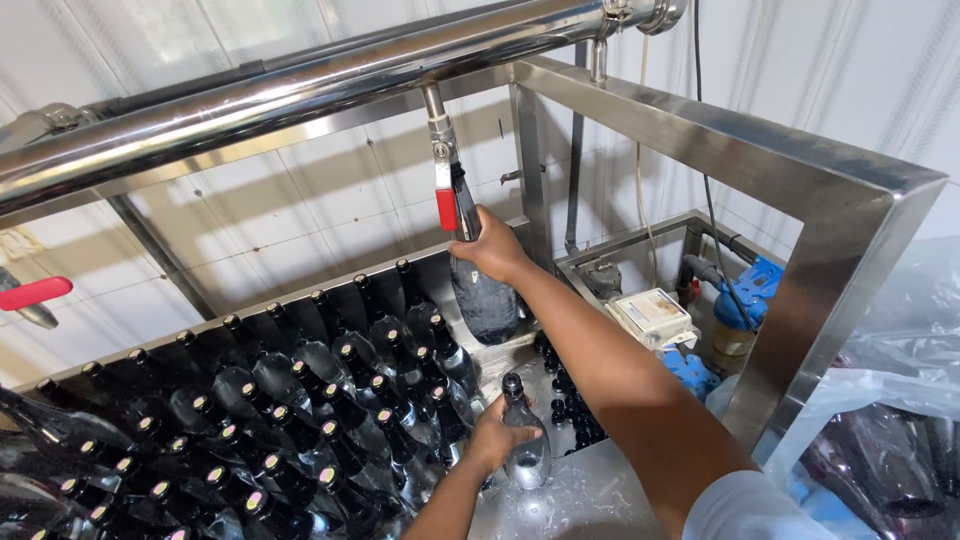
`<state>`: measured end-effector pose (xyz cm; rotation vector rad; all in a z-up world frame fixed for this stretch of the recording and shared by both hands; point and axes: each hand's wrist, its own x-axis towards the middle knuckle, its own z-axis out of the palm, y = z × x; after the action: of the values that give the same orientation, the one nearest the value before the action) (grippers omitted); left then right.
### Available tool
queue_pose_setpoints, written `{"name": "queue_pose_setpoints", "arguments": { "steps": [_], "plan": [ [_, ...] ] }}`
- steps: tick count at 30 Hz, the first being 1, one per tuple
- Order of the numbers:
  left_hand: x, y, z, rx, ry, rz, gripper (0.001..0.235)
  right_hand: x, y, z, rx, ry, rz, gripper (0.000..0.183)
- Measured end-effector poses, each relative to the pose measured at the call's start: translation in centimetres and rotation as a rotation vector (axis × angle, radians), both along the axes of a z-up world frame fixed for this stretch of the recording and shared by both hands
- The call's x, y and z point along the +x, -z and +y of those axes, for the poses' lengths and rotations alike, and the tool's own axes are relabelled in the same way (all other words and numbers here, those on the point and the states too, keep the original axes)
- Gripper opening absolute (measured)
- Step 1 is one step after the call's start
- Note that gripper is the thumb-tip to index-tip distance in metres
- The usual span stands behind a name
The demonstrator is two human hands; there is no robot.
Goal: The person repeatedly picks up dark glass bottles from a tray, places them under a metal filling nozzle to fill them with liquid, and then sets the filled bottles aside. The process is performed manually in a repetitive cycle.
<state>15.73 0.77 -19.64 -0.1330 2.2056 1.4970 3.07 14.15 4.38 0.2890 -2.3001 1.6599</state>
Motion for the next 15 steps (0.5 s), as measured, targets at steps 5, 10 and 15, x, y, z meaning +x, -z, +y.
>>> {"name": "queue_pose_setpoints", "arguments": {
  "steps": [5,10,15],
  "plan": [
    [1.3,-3.1,0.1,-0.183,0.107,-0.038,0.127,0.1,0.1,0.0,0.015,0.015,0.003,0.036],
    [-2.4,-1.2,-1.2,-0.038,-0.014,0.252,0.098,-1.0,0.4,0.3,0.105,0.052,-0.114,0.116],
    [-0.2,-11.2,-1.6,0.171,-0.26,0.417,0.041,-1.3,0.7,0.4,0.118,0.052,-0.146,0.119]
  ]
}}
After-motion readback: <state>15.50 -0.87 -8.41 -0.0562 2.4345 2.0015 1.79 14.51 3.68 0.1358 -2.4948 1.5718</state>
